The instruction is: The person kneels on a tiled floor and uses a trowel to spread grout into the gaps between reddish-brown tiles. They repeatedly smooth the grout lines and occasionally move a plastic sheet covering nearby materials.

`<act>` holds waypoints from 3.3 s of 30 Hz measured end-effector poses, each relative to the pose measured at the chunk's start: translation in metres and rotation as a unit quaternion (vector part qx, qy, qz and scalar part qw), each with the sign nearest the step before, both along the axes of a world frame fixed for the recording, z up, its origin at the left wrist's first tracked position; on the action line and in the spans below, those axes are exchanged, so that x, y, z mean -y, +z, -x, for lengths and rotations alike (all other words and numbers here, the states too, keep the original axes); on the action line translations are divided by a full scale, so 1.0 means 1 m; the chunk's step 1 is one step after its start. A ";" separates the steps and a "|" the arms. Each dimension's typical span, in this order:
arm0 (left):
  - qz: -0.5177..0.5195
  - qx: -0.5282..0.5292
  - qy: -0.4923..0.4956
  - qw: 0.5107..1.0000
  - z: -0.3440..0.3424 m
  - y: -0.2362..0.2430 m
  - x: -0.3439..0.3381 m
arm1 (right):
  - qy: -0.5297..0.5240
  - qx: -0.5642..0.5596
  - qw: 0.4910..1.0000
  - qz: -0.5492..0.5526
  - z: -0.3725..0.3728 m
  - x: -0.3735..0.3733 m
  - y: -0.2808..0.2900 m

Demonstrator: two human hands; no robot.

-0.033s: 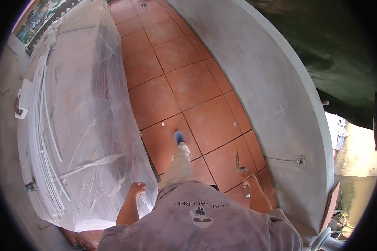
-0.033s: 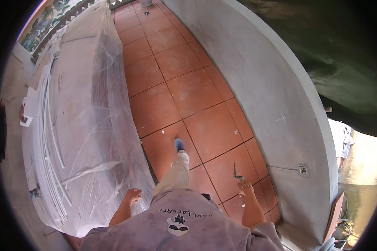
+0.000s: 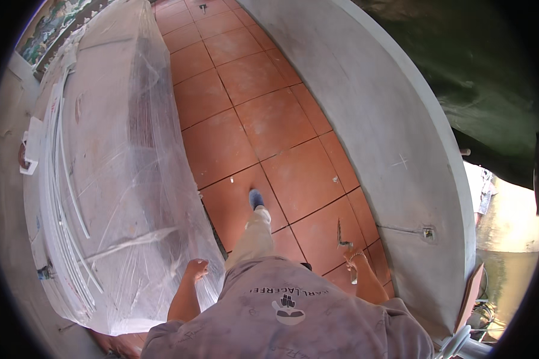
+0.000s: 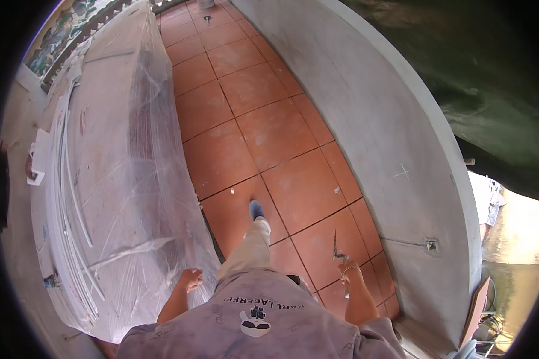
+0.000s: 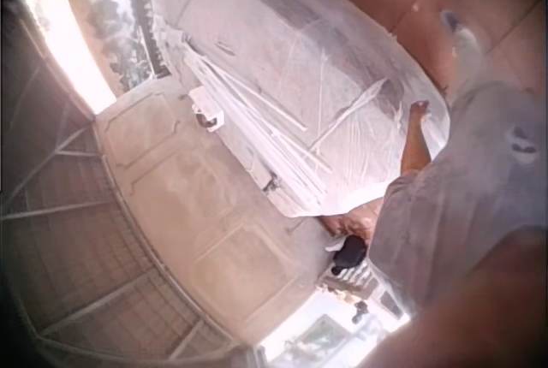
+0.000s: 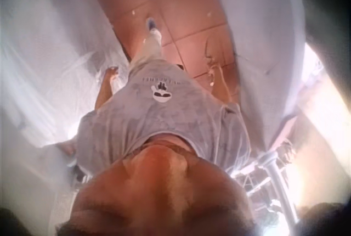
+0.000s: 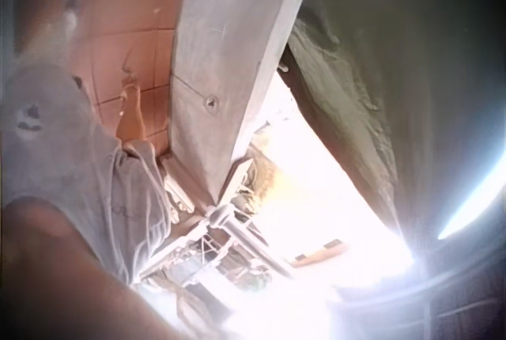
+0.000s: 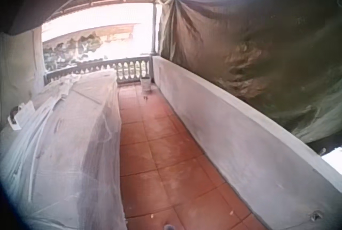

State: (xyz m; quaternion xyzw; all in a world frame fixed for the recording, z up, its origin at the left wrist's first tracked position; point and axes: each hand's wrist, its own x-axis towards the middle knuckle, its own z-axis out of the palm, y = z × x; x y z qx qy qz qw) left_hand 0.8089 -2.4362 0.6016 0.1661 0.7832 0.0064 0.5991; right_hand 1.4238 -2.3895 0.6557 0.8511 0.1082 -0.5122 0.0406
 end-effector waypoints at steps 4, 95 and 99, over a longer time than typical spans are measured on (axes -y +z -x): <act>-0.049 0.032 0.005 0.998 0.012 0.012 -0.186 | 0.029 -0.002 0.997 0.072 0.012 -0.089 0.023; -0.197 -0.096 0.146 0.965 1.046 0.052 -2.681 | 0.423 0.041 0.899 0.100 1.092 -2.816 -0.093; -0.131 -0.084 0.148 0.977 1.069 0.059 -2.734 | 0.544 0.062 0.834 -0.074 1.184 -2.964 -0.081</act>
